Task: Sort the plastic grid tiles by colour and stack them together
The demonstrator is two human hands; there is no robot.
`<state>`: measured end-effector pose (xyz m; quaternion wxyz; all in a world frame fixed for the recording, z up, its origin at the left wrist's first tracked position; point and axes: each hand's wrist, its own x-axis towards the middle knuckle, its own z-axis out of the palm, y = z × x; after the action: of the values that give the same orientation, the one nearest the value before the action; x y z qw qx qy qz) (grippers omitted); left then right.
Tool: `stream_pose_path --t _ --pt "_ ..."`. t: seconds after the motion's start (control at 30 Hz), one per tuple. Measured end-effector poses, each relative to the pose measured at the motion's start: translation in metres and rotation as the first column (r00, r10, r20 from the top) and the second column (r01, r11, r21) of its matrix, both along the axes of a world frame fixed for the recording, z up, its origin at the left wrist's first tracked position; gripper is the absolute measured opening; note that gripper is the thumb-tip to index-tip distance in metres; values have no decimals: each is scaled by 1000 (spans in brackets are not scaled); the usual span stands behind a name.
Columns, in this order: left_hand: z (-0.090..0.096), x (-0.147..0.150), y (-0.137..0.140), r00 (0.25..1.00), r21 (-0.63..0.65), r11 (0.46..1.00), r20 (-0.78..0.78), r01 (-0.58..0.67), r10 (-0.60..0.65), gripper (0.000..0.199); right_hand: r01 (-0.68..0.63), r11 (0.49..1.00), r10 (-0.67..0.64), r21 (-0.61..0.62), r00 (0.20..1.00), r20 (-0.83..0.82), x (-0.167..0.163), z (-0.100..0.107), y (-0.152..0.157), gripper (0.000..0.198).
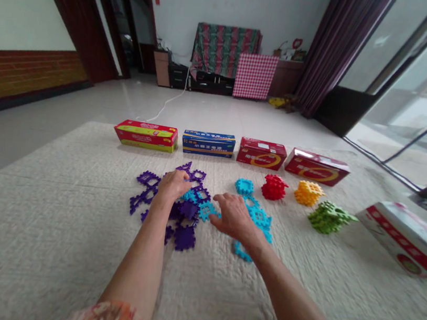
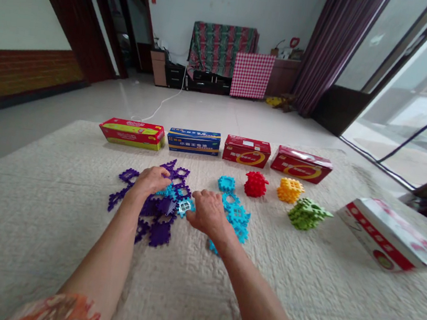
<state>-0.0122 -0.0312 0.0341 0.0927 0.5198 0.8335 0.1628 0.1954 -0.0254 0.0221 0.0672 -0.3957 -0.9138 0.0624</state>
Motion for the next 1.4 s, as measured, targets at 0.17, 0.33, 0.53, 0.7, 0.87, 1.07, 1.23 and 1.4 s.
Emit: stream_pose_path --t 0.17,0.33,0.53,0.7,0.87,1.07,1.23,1.4 --pt "-3 4 -23 994 -85 991 -26 104 -107 37 60 998 -61 18 998 33 -12 -9 -17 43" --pt "-19 16 -32 986 17 987 -52 161 -160 35 85 996 -85 -25 996 -1 -19 -9 -22 43" --pt "-32 22 -35 991 80 992 -100 101 -93 39 112 993 -115 -38 989 -92 -23 -16 -27 47" --pt "-35 20 -33 992 111 986 -49 124 -119 42 97 993 -108 -63 970 -216 -29 -29 -27 51" --pt "-37 9 -27 995 147 985 36 85 -92 45 70 993 -98 -93 934 -343 -32 -36 -24 54" --pt "-36 -6 -24 962 281 960 260 3 -79 47 -50 996 -4 -74 799 -602 -31 -44 -24 63" --pt "-31 -6 -25 932 401 916 330 3 -147 47 -96 995 47 -37 746 -664 -31 -46 -27 65" --pt "-25 -9 -27 895 462 886 408 -30 -183 48 -94 996 66 1 697 -714 -34 -45 -30 65"
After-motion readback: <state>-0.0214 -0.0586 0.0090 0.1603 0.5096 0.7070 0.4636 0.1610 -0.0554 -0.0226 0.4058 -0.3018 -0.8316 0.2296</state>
